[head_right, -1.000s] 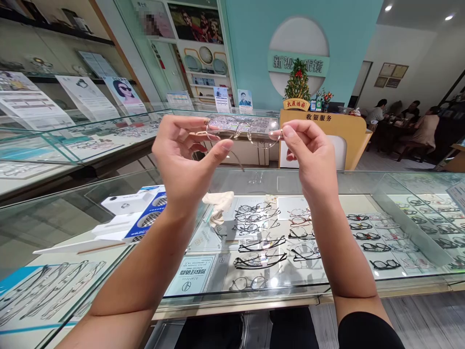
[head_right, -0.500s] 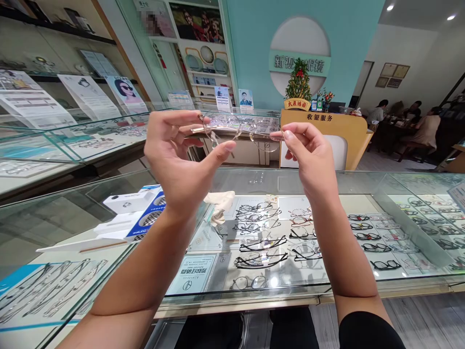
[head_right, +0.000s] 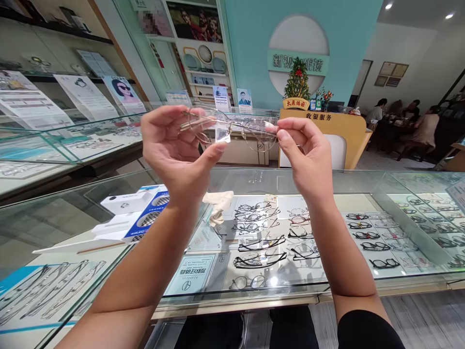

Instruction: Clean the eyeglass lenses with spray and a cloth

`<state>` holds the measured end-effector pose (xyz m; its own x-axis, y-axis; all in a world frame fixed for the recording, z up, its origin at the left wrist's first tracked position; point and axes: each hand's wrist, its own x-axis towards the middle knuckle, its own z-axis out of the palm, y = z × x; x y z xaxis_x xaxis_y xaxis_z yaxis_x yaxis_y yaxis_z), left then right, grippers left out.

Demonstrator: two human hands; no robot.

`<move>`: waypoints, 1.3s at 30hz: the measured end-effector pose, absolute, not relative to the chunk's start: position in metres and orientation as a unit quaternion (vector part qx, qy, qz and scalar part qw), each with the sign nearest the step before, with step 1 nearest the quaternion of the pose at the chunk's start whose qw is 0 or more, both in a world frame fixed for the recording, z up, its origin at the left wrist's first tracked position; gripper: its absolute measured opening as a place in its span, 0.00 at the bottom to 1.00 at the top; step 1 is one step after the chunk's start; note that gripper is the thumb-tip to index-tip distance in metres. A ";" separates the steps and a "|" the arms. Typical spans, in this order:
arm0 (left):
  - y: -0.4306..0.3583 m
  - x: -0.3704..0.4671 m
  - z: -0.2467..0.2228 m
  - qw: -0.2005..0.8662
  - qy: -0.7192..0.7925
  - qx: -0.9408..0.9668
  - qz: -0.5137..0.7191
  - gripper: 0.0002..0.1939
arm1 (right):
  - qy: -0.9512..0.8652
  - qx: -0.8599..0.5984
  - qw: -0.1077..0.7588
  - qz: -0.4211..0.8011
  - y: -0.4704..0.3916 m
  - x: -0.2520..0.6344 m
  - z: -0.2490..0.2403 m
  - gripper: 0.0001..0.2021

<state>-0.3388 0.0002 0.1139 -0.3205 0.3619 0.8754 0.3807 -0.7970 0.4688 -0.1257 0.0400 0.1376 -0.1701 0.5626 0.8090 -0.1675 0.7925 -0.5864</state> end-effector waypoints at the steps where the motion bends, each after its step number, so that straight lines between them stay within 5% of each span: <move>1: 0.000 -0.339 0.114 -0.001 -0.321 -0.582 -0.747 0.47 | -0.710 -0.137 0.626 0.290 0.041 -0.126 0.137 0.14; 15: 0.005 -0.340 0.114 -0.018 -0.349 -0.559 -0.752 0.37 | -0.730 -0.151 0.594 0.302 0.043 -0.124 0.134 0.14; 24: 0.007 -0.345 0.116 -0.409 -0.318 -0.537 -0.666 0.24 | -0.820 -0.102 0.538 0.169 0.039 -0.125 0.138 0.20; 29: 0.002 -0.338 0.115 -0.546 -0.288 -0.514 -0.596 0.20 | -0.834 -0.105 0.537 0.068 0.035 -0.131 0.137 0.16; 39: 0.009 -0.332 0.108 -0.449 -0.306 -0.590 -0.597 0.21 | -0.821 -0.103 0.560 0.030 0.039 -0.132 0.133 0.14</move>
